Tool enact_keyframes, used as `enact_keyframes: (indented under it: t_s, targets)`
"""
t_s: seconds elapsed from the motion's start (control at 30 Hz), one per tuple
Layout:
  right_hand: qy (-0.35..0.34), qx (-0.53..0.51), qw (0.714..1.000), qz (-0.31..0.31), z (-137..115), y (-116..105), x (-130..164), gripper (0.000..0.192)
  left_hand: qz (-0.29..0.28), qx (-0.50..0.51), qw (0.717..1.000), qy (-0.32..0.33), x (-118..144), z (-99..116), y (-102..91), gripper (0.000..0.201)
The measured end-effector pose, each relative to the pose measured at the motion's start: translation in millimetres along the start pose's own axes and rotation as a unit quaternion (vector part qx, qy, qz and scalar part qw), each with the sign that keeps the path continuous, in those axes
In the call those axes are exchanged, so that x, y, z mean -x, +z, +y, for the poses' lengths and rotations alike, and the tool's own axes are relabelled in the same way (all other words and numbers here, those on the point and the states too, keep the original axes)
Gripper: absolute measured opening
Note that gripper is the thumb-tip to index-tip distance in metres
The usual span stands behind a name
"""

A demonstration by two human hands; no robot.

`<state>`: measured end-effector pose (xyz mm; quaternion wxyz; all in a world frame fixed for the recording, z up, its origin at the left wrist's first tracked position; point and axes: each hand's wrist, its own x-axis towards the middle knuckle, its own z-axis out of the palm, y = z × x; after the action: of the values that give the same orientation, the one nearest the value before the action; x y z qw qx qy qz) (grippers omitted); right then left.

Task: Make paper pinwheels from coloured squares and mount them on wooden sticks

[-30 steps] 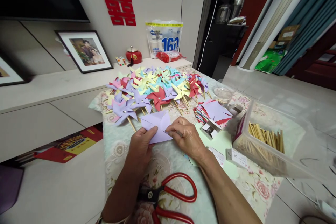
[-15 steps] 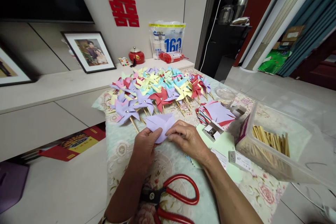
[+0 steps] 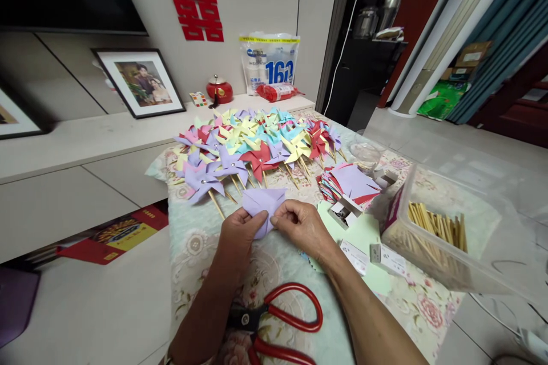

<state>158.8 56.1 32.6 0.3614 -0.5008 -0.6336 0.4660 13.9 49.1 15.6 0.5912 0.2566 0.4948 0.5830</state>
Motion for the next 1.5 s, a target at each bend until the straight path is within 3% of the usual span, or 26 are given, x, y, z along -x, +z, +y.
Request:
enact_keyframes:
  t_s: [0.6,0.87,1.2,1.5]
  targets:
    - [0.029,0.045,0.998,0.044,0.7,4.2,-1.3,0.017,-0.035,0.029,0.998,-0.032,0.1,-0.6,-0.4,0.029]
    - [0.039,0.035,0.998,0.041,0.0,4.6,-1.4,0.018,-0.027,-0.008,0.999,-0.023,1.2,-0.8,-1.4,0.024]
    - [0.062,-0.058,0.996,-0.003,-3.0,0.1,-0.1,0.020,-0.014,-0.018,0.999,-0.025,2.2,1.8,0.0,0.022]
    - [0.074,-0.041,0.996,0.012,1.8,2.2,-1.6,0.019,-0.025,0.000,0.999,-0.027,3.4,2.0,0.9,0.027]
